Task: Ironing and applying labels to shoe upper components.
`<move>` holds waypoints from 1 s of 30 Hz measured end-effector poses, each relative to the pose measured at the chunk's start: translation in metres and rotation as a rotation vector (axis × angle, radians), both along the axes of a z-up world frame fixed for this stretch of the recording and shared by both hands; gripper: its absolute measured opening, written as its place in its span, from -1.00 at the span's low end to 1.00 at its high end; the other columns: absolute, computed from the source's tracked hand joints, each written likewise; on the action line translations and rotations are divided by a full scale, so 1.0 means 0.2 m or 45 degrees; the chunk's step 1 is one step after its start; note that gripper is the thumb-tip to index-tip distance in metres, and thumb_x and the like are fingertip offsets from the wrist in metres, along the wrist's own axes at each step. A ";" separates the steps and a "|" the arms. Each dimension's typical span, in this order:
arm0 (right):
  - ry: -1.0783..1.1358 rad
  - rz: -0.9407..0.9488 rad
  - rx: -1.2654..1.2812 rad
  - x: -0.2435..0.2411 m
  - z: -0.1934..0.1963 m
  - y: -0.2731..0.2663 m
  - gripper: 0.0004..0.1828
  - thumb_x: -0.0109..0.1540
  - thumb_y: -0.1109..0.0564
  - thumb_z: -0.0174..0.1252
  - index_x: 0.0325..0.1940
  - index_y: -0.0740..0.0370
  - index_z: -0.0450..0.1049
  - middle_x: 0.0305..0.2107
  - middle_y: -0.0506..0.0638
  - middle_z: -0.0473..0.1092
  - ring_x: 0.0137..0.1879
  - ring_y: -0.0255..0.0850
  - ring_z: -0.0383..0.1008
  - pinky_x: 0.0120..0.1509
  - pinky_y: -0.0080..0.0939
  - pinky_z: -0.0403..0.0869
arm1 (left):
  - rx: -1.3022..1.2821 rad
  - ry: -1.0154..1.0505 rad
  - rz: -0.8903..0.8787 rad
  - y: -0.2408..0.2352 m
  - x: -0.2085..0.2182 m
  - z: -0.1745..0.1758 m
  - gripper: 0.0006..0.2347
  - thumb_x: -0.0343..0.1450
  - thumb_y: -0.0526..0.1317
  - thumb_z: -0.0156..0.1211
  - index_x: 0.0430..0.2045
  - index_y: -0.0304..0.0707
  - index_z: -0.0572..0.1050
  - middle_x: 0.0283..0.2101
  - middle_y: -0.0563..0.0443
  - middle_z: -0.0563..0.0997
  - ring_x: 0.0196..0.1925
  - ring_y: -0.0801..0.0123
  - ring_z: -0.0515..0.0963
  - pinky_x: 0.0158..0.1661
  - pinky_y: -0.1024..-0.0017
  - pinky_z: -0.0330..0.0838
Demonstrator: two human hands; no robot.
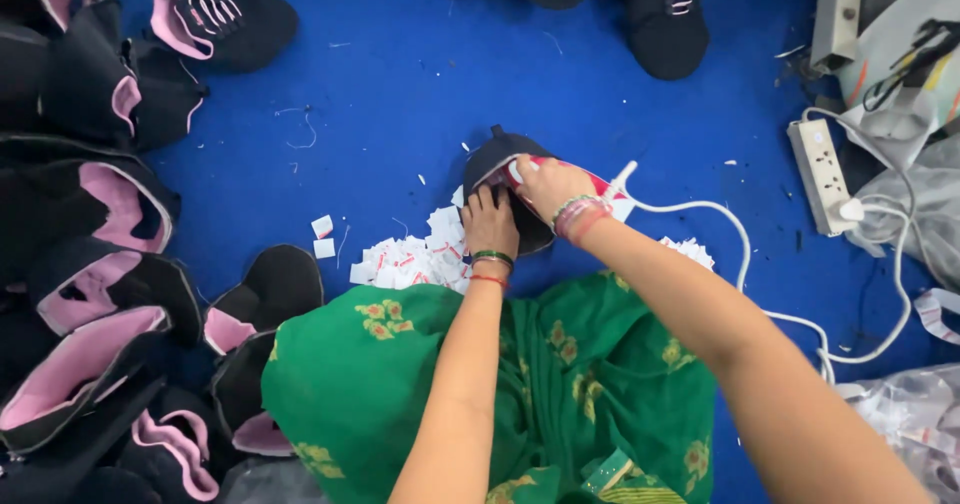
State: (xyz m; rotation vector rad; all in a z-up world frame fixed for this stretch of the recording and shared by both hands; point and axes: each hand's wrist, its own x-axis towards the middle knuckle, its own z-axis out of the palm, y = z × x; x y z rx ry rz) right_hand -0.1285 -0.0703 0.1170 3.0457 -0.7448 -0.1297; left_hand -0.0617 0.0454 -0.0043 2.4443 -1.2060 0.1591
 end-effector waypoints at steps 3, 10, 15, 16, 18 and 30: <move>-0.023 0.021 -0.046 -0.01 0.04 0.00 -0.47 0.31 -0.17 0.12 0.25 0.15 0.32 -0.33 0.27 0.52 -0.25 0.15 0.60 -0.29 0.10 0.56 | -0.031 -0.074 -0.043 0.02 0.01 0.01 -0.58 0.33 -0.26 0.13 0.14 -0.18 0.48 0.12 -0.07 0.49 0.11 0.09 0.44 0.03 0.19 0.32; 0.196 -0.024 0.024 -0.07 0.27 0.04 -0.48 0.29 -0.23 0.11 0.17 0.13 0.35 -0.30 0.23 0.54 -0.19 0.14 0.61 -0.20 0.10 0.58 | -0.009 0.064 -0.090 0.08 0.05 0.00 -0.48 0.30 -0.30 0.11 0.25 -0.20 0.41 0.20 0.05 0.51 0.18 0.19 0.43 0.08 0.22 0.31; 0.028 -0.141 0.166 0.00 0.15 0.03 -0.48 0.32 -0.22 0.06 0.23 0.12 0.34 -0.29 0.29 0.53 -0.18 0.23 0.59 -0.14 0.20 0.55 | -0.101 0.045 -0.102 0.02 0.07 -0.07 -0.49 0.29 -0.31 0.15 0.22 -0.24 0.43 0.27 -0.01 0.48 0.25 0.16 0.41 0.15 0.21 0.30; -0.033 -0.168 0.220 0.04 0.08 0.00 -0.49 0.31 -0.23 0.07 0.19 0.11 0.36 -0.26 0.30 0.53 -0.14 0.25 0.57 -0.09 0.23 0.53 | -0.128 0.056 -0.105 0.00 0.10 -0.07 -0.50 0.29 -0.31 0.16 0.21 -0.23 0.44 0.27 0.00 0.48 0.26 0.16 0.41 0.18 0.20 0.30; 0.012 -0.198 0.262 0.10 0.15 -0.06 -0.48 0.31 -0.24 0.05 0.22 0.08 0.35 -0.25 0.30 0.53 -0.13 0.26 0.57 -0.06 0.23 0.53 | -0.157 0.083 -0.107 -0.03 0.12 -0.05 -0.51 0.27 -0.33 0.16 0.18 -0.23 0.46 0.26 0.00 0.49 0.27 0.15 0.42 0.18 0.19 0.30; 0.048 -0.153 0.363 0.11 0.19 -0.05 -0.45 0.32 -0.17 0.04 0.28 0.16 0.29 -0.21 0.29 0.54 -0.11 0.24 0.58 -0.09 0.21 0.54 | -0.340 0.353 -0.006 -0.04 0.12 0.00 -0.60 0.22 -0.41 0.16 -0.03 -0.16 0.59 0.15 0.03 0.59 0.25 0.12 0.48 0.19 0.17 0.39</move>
